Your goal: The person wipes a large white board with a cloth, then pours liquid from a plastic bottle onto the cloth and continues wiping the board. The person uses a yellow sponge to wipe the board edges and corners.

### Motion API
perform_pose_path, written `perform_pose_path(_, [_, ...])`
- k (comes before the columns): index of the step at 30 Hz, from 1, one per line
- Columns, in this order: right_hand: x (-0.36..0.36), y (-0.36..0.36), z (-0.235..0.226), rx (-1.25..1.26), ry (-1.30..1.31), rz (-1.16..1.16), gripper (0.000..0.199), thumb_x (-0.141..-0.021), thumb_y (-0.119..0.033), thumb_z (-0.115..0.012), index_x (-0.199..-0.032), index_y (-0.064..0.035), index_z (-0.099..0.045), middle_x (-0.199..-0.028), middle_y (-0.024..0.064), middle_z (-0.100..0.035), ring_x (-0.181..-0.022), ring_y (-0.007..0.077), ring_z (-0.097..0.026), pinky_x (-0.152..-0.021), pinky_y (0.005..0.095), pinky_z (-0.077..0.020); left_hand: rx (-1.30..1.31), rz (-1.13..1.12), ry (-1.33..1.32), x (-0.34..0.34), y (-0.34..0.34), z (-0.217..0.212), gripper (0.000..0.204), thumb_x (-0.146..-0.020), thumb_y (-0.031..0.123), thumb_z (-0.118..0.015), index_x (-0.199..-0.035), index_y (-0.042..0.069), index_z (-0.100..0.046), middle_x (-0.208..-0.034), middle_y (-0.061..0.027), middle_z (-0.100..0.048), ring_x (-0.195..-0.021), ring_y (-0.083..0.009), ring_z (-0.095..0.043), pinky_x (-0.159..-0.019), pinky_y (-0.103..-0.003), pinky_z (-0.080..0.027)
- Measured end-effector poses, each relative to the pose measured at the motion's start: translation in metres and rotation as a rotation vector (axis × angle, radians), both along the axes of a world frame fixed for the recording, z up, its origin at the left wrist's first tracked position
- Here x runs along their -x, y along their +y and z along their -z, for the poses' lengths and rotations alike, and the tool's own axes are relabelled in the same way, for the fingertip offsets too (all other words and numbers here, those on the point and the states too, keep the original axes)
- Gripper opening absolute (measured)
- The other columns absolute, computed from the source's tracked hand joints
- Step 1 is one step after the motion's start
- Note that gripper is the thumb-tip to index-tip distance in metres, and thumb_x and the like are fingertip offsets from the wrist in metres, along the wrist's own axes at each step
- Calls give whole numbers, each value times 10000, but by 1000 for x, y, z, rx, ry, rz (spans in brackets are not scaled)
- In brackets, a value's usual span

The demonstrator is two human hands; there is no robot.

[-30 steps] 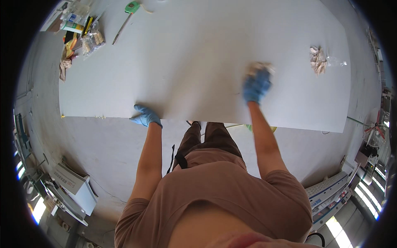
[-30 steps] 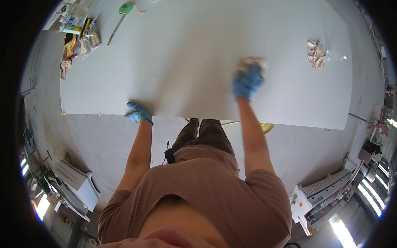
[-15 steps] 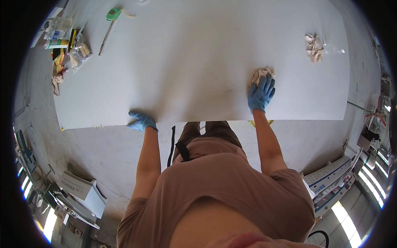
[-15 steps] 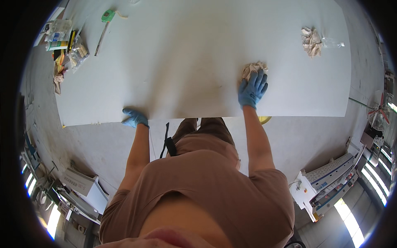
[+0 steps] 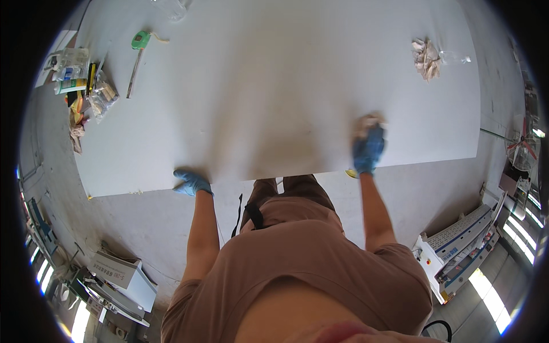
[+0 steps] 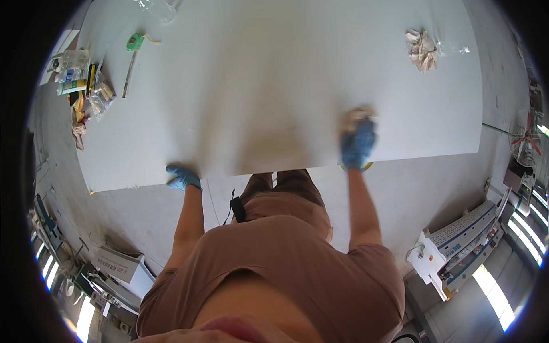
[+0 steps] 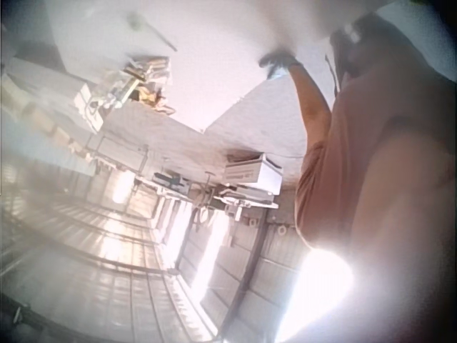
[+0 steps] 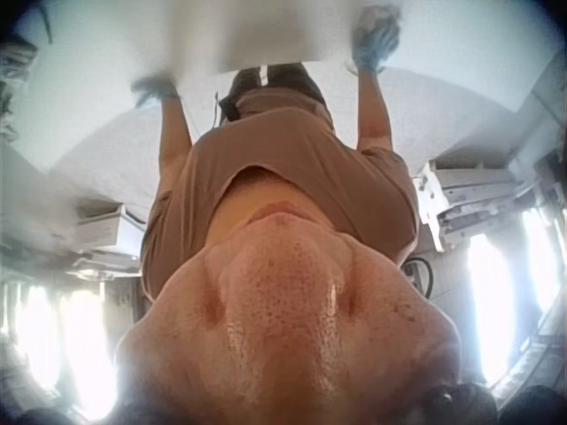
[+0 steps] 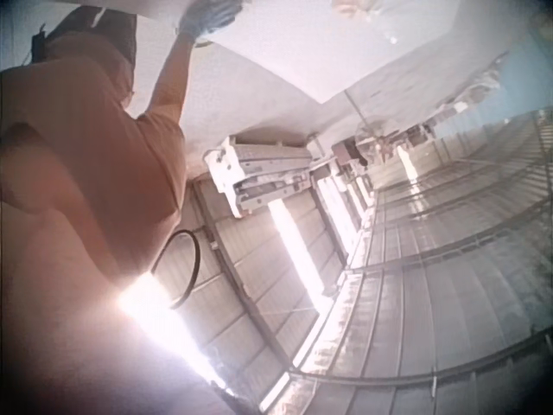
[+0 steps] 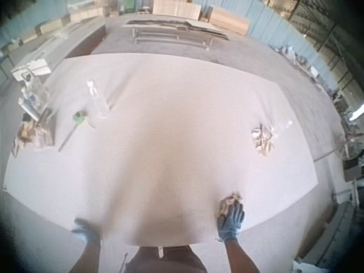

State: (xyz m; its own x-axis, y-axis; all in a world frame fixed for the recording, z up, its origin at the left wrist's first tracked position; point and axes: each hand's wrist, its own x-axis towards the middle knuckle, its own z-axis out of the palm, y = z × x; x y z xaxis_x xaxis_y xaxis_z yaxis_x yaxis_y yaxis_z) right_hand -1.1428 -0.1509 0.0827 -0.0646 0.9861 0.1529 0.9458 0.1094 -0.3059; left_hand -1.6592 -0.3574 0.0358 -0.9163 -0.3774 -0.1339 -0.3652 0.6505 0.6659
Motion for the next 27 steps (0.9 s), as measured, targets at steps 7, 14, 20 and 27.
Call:
perform_pose_path(7, [-36,205,36,-141,-220,478,562,-1028,-523,-504,-1479,-189,-517,-1609,102,-464,-1505,341,-394,-1143,612,-335,62,-10,-34,2,0,2,1020,-967,688,-601,-1570,-87,-327,-1502,-342,-518,-1296,-481,-607,-1087,-549,-531])
perform_pose_path(14, [314,178,12,-250,186,-612,401,-916,-304,-652,-1281,-141,-618,-1357,112,-632,-1314,318,-559,-1097,548,-416,49,18,-66,-1,7,-13,998,-979,704,-564,-1528,-106,-365,-1477,-361,-528,-1298,-492,-603,-1072,-552,-539])
perform_pose_path(20, [388,-12,-10,-141,361,-1151,460,-860,-248,-719,-1299,-128,-650,-1482,101,-575,-1441,309,-493,-1152,605,-410,50,0,-23,2,-2,2,1036,-960,743,-558,-1496,-128,-394,-1460,-380,-528,-1287,-493,-607,-1058,-567,-544])
perform_pose_path(27, [184,42,-23,25,220,-895,564,-827,-238,-768,-1352,-104,-613,-1567,159,-511,-1483,396,-457,-1199,646,-344,-4,2,-9,4,-11,11,963,-982,687,-598,-1468,-130,-446,-1424,-356,-577,-1227,-468,-645,-1014,-539,-575])
